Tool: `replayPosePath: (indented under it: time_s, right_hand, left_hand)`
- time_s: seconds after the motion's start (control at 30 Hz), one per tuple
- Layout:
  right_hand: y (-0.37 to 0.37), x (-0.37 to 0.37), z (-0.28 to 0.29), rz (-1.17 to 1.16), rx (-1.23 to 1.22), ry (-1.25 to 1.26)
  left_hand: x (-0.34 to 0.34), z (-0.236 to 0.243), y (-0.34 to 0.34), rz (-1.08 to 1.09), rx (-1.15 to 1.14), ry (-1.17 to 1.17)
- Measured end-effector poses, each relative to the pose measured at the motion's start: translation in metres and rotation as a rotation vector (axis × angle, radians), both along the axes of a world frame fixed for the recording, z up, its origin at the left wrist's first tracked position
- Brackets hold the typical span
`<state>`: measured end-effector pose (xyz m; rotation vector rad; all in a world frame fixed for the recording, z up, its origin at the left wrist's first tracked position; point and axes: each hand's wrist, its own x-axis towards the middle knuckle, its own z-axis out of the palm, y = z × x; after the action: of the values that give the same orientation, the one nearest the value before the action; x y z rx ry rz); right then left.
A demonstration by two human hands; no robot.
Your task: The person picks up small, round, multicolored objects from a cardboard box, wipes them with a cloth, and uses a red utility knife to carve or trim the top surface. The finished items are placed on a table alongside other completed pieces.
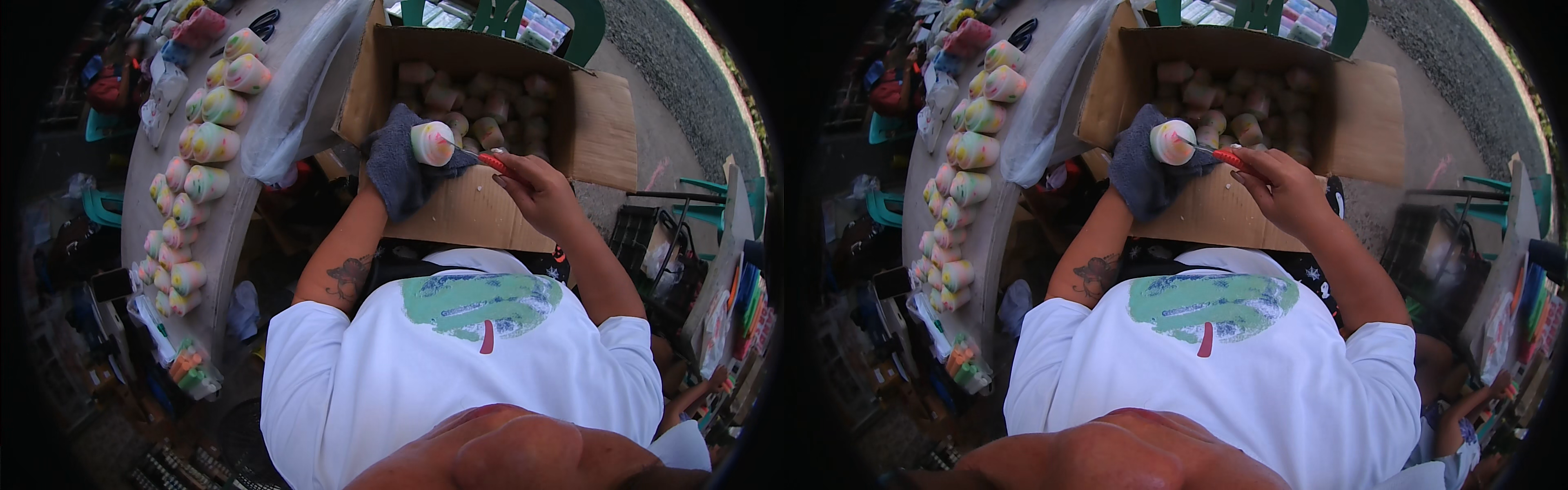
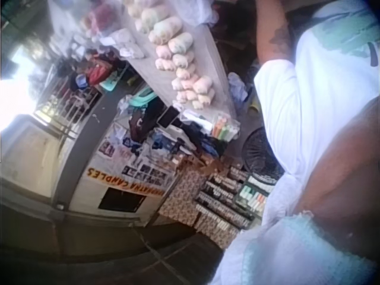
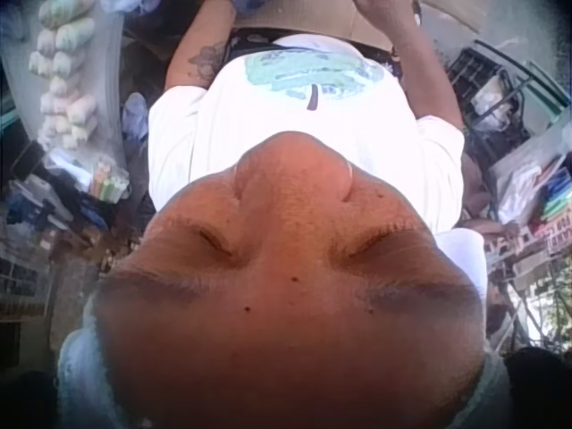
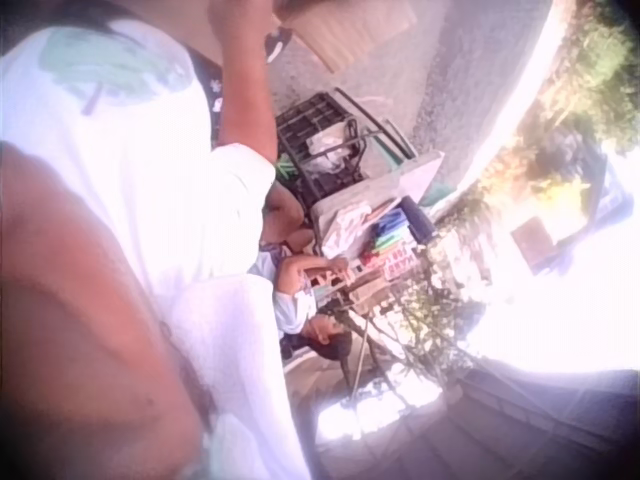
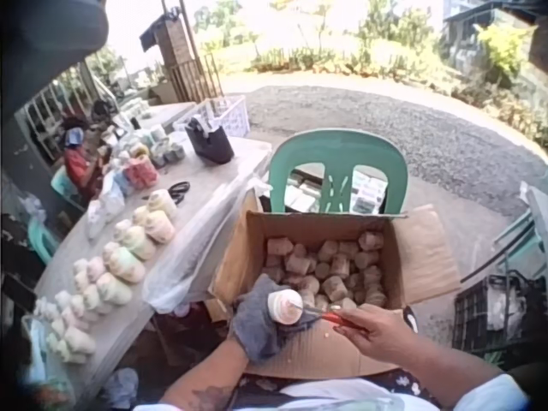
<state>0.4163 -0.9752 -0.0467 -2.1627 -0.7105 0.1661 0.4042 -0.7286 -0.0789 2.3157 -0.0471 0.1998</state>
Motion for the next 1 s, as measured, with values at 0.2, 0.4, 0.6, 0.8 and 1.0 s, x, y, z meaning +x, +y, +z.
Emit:
replayPosePath:
  time_s: [0.2, 0.4, 0.6, 0.8, 1.0]
  right_hand:
    - [0.002, 0.000, 0.008, 0.011, -0.036, 0.069]
    - [0.005, 0.004, -0.014, -0.070, 0.208, 0.112]
    - [0.016, -0.012, -0.017, -0.059, 0.270, 0.166]
    - [0.023, -0.025, -0.025, -0.007, 0.303, 0.146]
    - [0.026, -0.021, -0.027, -0.048, 0.331, 0.130]
  left_hand:
    - [0.002, -0.003, 0.002, -0.009, 0.185, -0.025]
    - [0.009, 0.033, -0.009, -0.153, 0.305, 0.141]
    - [0.004, 0.021, -0.001, -0.221, 0.051, -0.058]
    - [0.003, 0.001, 0.003, -0.255, 0.055, -0.129]
    - [-0.002, 0.003, 0.000, -0.249, -0.003, -0.132]
